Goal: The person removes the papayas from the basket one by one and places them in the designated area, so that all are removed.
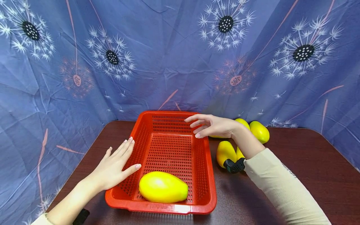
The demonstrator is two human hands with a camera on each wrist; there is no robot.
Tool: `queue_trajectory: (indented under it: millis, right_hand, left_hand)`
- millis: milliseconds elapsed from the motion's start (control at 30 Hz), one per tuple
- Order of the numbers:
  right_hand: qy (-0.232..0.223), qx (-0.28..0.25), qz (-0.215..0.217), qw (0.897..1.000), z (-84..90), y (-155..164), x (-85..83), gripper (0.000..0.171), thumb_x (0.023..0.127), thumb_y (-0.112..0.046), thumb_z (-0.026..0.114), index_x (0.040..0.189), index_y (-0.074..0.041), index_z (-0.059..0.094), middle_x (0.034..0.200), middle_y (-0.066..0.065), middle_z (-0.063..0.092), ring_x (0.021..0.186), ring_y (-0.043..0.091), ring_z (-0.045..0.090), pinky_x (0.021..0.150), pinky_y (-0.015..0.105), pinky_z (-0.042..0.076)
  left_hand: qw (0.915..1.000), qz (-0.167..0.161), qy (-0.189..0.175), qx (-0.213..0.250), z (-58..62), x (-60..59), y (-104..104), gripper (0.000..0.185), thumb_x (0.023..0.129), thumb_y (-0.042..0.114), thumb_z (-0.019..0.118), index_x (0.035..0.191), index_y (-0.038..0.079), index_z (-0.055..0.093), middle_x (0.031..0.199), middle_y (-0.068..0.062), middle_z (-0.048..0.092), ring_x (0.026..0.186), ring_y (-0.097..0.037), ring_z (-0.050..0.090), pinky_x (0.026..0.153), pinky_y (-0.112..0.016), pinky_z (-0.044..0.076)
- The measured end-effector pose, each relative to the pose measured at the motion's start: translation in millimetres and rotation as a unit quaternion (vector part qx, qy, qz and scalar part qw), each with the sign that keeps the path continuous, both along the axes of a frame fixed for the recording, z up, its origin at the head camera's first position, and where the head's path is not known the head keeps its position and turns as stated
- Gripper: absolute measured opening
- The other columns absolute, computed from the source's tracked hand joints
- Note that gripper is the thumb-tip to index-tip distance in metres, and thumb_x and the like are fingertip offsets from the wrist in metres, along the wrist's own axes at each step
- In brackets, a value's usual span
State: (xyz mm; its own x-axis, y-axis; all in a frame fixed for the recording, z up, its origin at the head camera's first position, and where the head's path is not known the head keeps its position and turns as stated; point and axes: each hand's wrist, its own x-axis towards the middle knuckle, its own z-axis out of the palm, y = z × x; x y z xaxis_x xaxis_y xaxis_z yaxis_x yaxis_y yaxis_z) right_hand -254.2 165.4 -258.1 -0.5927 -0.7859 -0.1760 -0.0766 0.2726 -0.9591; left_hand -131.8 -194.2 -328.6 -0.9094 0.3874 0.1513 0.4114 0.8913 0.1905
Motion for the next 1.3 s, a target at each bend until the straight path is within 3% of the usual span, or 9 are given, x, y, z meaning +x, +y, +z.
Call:
queue_trajectory:
  millis: [233, 600, 1300]
  right_hand:
    - [-0.006, -0.003, 0.022, 1.000, -0.5, -21.2, -0.1, 0.063, 0.083, -0.016, 0.071, 0.138, -0.010, 0.041, 0.138, 0.016, 0.038, 0.122, 0.031, 0.044, 0.091, 0.041, 0.046]
    - [-0.016, -0.005, 0.054, 0.998, -7.6, -45.4, 2.1, 0.056, 0.082, -0.008, 0.070, 0.133, -0.005, 0.046, 0.137, 0.015, 0.041, 0.120, 0.035, 0.046, 0.093, 0.045, 0.045]
    - [0.003, 0.014, 0.094, 0.995, 7.9, -64.7, 4.6, 0.053, 0.084, -0.006, 0.067, 0.133, -0.009, 0.048, 0.138, 0.010, 0.041, 0.122, 0.027, 0.044, 0.091, 0.040, 0.047]
  left_hand:
    - [1.0000, 0.000, -0.001, -0.002, 1.9, 1.6, 0.6, 0.079, 0.091, 0.055, 0.046, 0.145, 0.000, 0.027, 0.153, -0.013, 0.020, 0.139, -0.031, 0.020, 0.102, -0.066, 0.015]
    - [1.0000, 0.002, -0.002, -0.001, 1.2, 1.8, 0.0, 0.080, 0.091, 0.055, 0.046, 0.145, 0.000, 0.027, 0.153, -0.013, 0.019, 0.139, -0.032, 0.020, 0.102, -0.066, 0.014]
    - [1.0000, 0.001, -0.007, -0.001, 1.7, 1.0, 0.5, 0.080, 0.091, 0.055, 0.046, 0.145, 0.000, 0.027, 0.153, -0.013, 0.019, 0.139, -0.033, 0.020, 0.102, -0.066, 0.013]
